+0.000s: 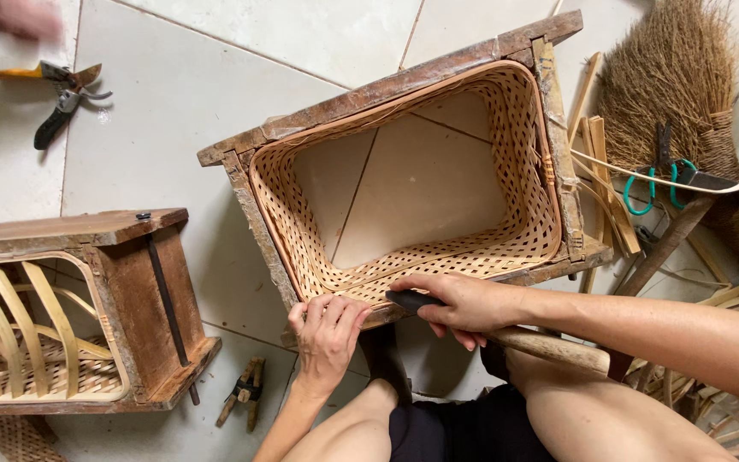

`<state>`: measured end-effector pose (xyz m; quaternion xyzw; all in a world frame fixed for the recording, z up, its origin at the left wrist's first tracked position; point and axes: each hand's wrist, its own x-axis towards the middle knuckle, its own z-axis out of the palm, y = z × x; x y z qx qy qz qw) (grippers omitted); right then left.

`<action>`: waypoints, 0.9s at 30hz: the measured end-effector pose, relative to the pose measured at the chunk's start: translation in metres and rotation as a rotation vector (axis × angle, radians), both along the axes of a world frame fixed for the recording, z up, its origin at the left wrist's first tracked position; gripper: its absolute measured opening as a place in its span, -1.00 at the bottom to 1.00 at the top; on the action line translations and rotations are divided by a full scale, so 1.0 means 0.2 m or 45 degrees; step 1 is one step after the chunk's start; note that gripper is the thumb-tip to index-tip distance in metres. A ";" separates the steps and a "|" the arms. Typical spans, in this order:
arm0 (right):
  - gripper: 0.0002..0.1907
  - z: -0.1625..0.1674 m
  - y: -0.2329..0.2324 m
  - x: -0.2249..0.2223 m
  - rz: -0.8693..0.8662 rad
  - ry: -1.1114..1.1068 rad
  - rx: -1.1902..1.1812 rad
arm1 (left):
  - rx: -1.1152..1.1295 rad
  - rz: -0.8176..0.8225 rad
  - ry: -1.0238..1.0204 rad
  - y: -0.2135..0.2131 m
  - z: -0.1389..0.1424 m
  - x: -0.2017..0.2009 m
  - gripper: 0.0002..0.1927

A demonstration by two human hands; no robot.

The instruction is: The person sits on the floor and assembles a woven bamboo basket inside a wooden frame mold. They fit a woven bamboo panel around the frame interior, bend and position thin bamboo rim strips along the top edge, secure the work with hand clamps, and pick up a hammer and pliers to adjust and fasten the strips.

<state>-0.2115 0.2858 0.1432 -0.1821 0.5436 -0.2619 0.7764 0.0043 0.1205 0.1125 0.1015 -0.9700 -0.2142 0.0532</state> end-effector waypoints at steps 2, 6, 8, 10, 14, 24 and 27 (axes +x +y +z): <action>-0.37 -0.01 -0.01 0.01 -0.021 -0.032 -0.005 | -0.017 0.008 0.010 0.00 -0.01 0.01 -0.89; -0.35 -0.03 -0.04 0.05 -0.078 -0.042 0.056 | -0.100 -0.019 0.026 0.01 -0.03 0.03 -0.86; -0.34 -0.04 -0.05 0.08 -0.104 -0.017 0.072 | -0.153 -0.024 0.063 0.01 -0.04 0.04 -0.83; -0.34 -0.05 -0.06 0.10 -0.127 -0.016 0.093 | -0.168 -0.027 0.061 0.01 -0.05 0.05 -0.82; -0.34 -0.09 -0.04 0.13 -0.239 -0.102 0.124 | -0.204 -0.017 0.058 0.02 -0.05 0.05 -0.81; -0.32 -0.09 -0.05 0.18 -0.311 0.186 -0.151 | -0.385 0.293 0.118 -0.15 -0.02 0.24 -0.90; -0.28 -0.05 0.07 -0.04 -0.474 0.847 -0.520 | -0.031 0.381 -0.182 -0.19 0.03 0.51 -0.88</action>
